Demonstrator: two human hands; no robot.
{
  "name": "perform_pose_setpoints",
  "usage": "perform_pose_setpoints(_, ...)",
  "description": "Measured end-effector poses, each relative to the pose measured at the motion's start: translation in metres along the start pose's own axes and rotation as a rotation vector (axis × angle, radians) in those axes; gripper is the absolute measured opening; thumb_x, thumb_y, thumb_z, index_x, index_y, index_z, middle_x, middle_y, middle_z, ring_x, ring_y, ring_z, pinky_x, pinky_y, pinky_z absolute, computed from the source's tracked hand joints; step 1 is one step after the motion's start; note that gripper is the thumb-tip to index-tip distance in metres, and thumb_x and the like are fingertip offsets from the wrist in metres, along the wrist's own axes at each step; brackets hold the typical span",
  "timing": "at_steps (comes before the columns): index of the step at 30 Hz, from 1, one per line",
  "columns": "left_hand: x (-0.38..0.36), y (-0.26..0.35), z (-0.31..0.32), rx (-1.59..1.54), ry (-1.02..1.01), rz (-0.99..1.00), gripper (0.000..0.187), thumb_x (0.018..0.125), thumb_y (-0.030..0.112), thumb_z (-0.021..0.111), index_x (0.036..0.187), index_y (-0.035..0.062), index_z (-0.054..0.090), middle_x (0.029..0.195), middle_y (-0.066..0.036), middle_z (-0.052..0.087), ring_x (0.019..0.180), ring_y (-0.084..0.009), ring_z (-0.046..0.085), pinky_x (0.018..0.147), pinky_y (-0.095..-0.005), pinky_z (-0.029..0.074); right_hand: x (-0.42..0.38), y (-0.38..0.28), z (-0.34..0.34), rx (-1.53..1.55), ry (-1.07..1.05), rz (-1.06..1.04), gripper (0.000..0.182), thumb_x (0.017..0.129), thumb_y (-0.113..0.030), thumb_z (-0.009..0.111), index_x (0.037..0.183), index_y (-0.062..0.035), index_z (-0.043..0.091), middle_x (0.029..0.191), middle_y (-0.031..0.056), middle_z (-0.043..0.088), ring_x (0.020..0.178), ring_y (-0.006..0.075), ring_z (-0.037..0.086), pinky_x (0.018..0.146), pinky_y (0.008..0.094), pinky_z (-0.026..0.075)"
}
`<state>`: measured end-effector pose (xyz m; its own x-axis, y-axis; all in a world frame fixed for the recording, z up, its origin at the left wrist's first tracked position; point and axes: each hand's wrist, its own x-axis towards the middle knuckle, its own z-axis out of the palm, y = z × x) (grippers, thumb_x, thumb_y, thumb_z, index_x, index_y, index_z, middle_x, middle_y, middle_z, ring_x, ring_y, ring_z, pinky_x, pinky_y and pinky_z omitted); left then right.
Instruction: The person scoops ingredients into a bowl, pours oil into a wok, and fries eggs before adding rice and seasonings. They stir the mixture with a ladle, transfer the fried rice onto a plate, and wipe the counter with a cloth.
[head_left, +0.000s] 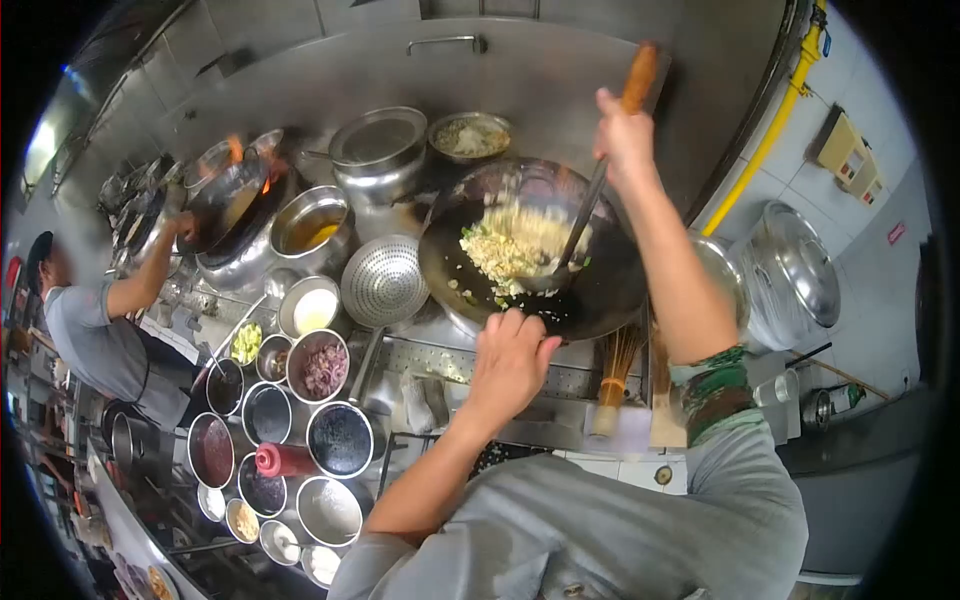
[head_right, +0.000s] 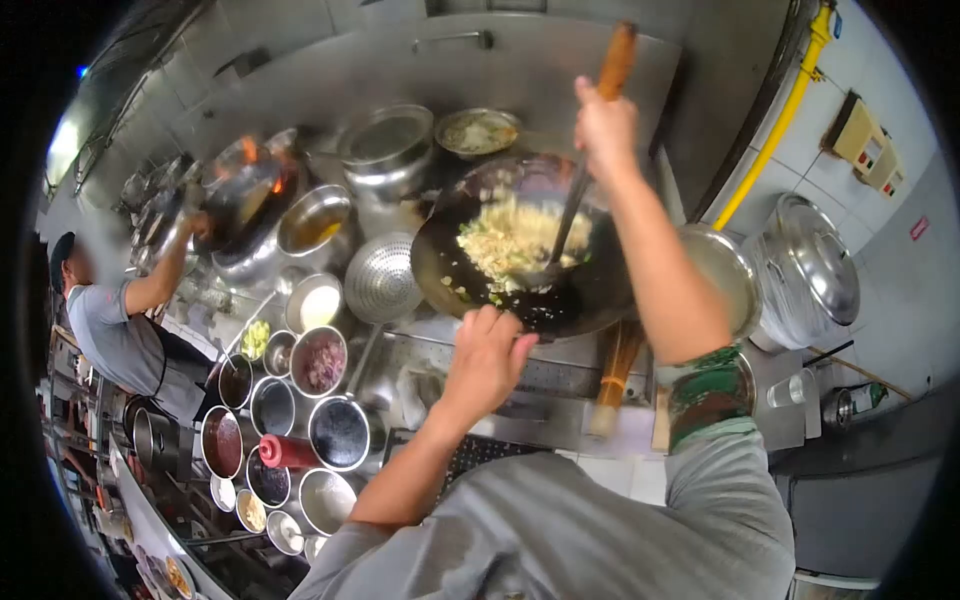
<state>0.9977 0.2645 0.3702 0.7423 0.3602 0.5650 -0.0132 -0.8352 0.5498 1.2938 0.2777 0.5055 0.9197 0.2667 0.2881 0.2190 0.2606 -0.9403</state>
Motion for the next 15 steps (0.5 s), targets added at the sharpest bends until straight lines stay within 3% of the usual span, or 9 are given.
perform_pose_setpoints(3, -0.008, -0.044, 0.044, 0.046, -0.036, -0.047, 0.019, 0.088, 0.020, 0.069, 0.089, 0.0049, 0.058, 0.095, -0.016, 0.054, 0.092, -0.0378, 0.052, 0.076, -0.0483, 0.043, 0.000, 0.035, 0.022, -0.093, 0.043, -0.087, 0.031, 0.094, -0.026, 0.069, 0.075, -0.0108, 0.049, 0.055, -0.0024, 0.043, 0.041, 0.0111, 0.041, 0.039, 0.0321, 0.035)
perform_pose_setpoints(4, -0.027, -0.053, 0.053, 0.058, -0.083, -0.074, 0.020, 0.087, 0.020, 0.069, 0.089, 0.0046, 0.057, 0.096, -0.017, 0.054, 0.093, -0.0386, 0.052, 0.077, -0.0490, 0.043, 0.003, 0.045, 0.021, -0.166, 0.086, -0.264, 0.041, 0.093, -0.030, 0.068, 0.064, -0.0080, 0.050, 0.053, 0.0025, 0.049, 0.042, 0.0143, 0.047, 0.042, 0.0329, 0.039)
perform_pose_setpoints(6, -0.064, -0.068, 0.056, 0.104, -0.143, -0.084, 0.021, 0.086, 0.021, 0.070, 0.090, 0.0040, 0.057, 0.098, -0.019, 0.054, 0.095, -0.0402, 0.052, 0.078, -0.0504, 0.044, -0.008, 0.018, 0.006, -0.040, -0.099, -0.241, 0.039, 0.094, -0.028, 0.067, 0.064, -0.0084, 0.051, 0.053, 0.0018, 0.049, 0.044, 0.0137, 0.048, 0.043, 0.0315, 0.039)
perform_pose_setpoints(7, -0.076, -0.060, 0.046, 0.077, -0.041, 0.041, 0.024, 0.085, 0.021, 0.071, 0.091, 0.0035, 0.057, 0.099, -0.020, 0.054, 0.097, -0.0421, 0.052, 0.080, -0.0519, 0.044, -0.012, 0.002, -0.001, 0.022, -0.192, -0.236, 0.039, 0.094, -0.027, 0.067, 0.064, -0.0086, 0.051, 0.054, 0.0014, 0.049, 0.045, 0.0133, 0.049, 0.043, 0.0308, 0.039)
perform_pose_setpoints(8, -0.064, -0.053, 0.034, 0.098, -0.032, 0.032, 0.023, 0.085, 0.021, 0.071, 0.093, 0.0039, 0.057, 0.098, -0.019, 0.054, 0.097, -0.0412, 0.052, 0.080, -0.0509, 0.044, -0.014, -0.007, -0.006, 0.107, -0.256, -0.141, 0.034, 0.094, -0.027, 0.068, 0.070, -0.0088, 0.052, 0.054, -0.0015, 0.045, 0.045, 0.0115, 0.046, 0.042, 0.0287, 0.037)
perform_pose_setpoints(12, -0.017, -0.047, 0.027, 0.101, -0.041, -0.061, 0.020, 0.088, 0.022, 0.069, 0.095, 0.0062, 0.059, 0.096, -0.011, 0.055, 0.097, -0.0345, 0.053, 0.079, -0.0456, 0.044, 0.007, -0.016, -0.017, 0.147, -0.134, -0.042, 0.039, 0.095, -0.034, 0.068, 0.072, -0.0157, 0.043, 0.053, -0.0062, 0.033, 0.041, 0.0082, 0.031, 0.041, 0.0286, 0.029)
perform_pose_setpoints(15, 0.000, -0.067, 0.044, 0.068, -0.022, -0.042, 0.018, 0.086, 0.018, 0.071, 0.090, 0.0055, 0.058, 0.092, -0.014, 0.054, 0.091, -0.0367, 0.053, 0.077, -0.0468, 0.043, 0.017, -0.019, -0.031, 0.232, -0.122, -0.124, 0.038, 0.096, -0.034, 0.067, 0.072, -0.0167, 0.044, 0.053, -0.0068, 0.032, 0.039, 0.0076, 0.031, 0.039, 0.0274, 0.026)
